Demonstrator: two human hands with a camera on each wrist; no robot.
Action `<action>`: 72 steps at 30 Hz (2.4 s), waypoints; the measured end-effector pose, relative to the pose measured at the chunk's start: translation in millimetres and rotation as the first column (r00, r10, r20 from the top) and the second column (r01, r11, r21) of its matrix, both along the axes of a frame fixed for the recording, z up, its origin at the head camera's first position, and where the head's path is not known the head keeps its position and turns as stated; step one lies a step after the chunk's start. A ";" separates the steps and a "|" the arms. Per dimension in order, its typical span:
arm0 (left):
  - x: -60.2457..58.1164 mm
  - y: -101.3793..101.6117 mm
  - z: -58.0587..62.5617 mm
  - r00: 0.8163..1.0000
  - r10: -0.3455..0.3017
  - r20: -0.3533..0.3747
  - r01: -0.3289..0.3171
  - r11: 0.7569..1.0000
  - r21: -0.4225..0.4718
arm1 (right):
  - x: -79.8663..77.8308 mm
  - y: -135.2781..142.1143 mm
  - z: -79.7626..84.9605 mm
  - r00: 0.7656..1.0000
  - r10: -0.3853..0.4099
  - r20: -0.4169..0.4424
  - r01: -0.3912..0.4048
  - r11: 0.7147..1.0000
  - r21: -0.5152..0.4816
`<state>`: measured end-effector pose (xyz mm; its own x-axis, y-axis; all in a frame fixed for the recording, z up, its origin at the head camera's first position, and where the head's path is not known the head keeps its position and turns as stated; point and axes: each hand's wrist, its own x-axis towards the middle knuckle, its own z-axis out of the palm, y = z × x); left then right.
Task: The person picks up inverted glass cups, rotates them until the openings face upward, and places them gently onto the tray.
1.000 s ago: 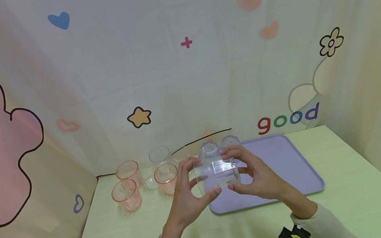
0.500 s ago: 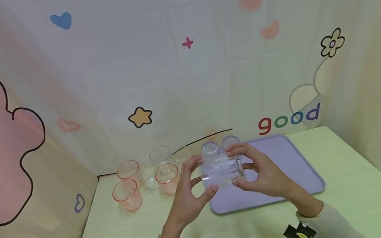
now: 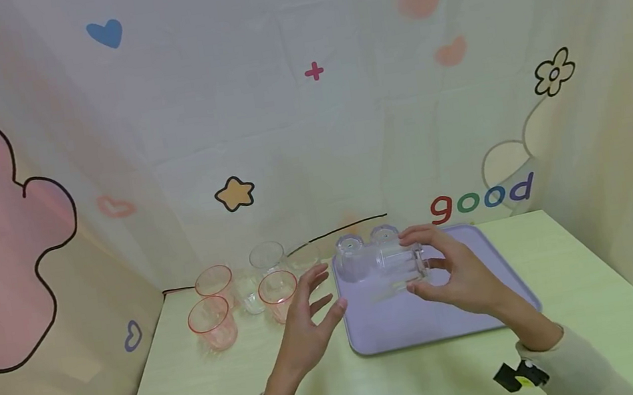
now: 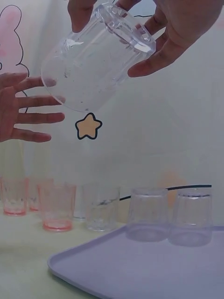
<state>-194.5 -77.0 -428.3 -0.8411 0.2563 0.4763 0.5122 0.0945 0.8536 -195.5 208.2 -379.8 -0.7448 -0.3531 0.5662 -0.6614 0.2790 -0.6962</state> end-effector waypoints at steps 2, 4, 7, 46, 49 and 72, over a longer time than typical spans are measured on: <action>-0.6 -0.3 -2.5 1.000 0.014 0.020 -0.014 1.000 -0.009 | -1.2 4.6 -0.1 1.000 -0.028 0.007 0.028 0.999 0.018; -1.4 -0.5 -5.6 0.999 0.018 0.032 -0.018 1.000 -0.017 | -2.9 9.0 0.2 0.998 -0.057 0.011 0.057 0.998 0.036; -3.7 -0.2 -12.0 0.999 0.018 0.040 -0.017 1.000 -0.025 | -6.6 16.3 0.1 0.995 -0.098 0.014 0.097 0.994 0.059; -26.6 14.2 -93.5 0.911 0.091 0.402 -0.068 0.995 -0.071 | -67.6 71.0 -7.8 0.909 -0.403 0.109 0.362 0.891 0.274; -28.6 16.4 -96.9 0.894 0.095 0.438 -0.070 0.995 -0.073 | -74.5 75.0 -10.8 0.903 -0.418 0.103 0.371 0.877 0.306; -46.6 29.8 -109.2 0.884 0.222 0.411 -0.119 0.958 -0.262 | -125.3 85.5 -29.6 0.850 -0.487 0.202 0.361 0.816 0.451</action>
